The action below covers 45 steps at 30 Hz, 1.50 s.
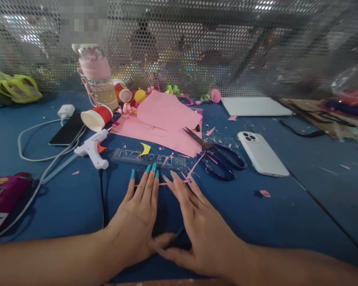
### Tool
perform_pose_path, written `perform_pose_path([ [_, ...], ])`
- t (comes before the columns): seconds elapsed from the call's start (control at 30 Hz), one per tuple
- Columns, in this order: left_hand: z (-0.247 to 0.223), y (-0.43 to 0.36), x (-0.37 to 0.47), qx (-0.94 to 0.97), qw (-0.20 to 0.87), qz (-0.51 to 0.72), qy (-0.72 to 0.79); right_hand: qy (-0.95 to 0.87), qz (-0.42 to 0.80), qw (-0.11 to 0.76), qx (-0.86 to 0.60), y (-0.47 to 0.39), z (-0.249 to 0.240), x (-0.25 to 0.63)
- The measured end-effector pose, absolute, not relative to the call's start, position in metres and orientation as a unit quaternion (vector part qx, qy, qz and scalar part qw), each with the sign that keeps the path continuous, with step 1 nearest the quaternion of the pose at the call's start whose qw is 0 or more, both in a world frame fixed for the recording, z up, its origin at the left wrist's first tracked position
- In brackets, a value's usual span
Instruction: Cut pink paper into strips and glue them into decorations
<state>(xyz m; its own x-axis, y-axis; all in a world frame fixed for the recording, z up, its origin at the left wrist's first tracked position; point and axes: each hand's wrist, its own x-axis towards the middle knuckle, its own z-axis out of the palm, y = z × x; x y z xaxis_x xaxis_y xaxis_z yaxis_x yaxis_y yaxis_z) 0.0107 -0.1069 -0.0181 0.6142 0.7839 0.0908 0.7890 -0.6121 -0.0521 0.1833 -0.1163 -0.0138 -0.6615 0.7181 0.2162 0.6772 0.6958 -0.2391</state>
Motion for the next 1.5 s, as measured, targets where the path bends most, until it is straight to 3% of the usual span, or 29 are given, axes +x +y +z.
perform_pose_path([
  [0.4, -0.009, -0.1, 0.013, -0.897, 0.006, 0.026, -0.44, -0.908, 0.11, 0.141, -0.378, -0.114, -0.015, 0.184],
  [0.7, -0.006, -0.093, 0.01, -0.901, -0.031, 0.02, -0.433, -0.893, 0.125, 0.203, -0.383, -0.105, -0.016, 0.188],
  [0.93, -0.007, -0.095, 0.008, -0.903, -0.028, 0.0, -0.429, -0.898, 0.155, 0.186, -0.368, -0.104, -0.019, 0.19],
  [1.5, -0.004, -0.109, 0.009, -0.911, 0.005, 0.033, -0.411, -0.912, 0.074, 0.191, -0.355, -0.112, -0.016, 0.186],
])
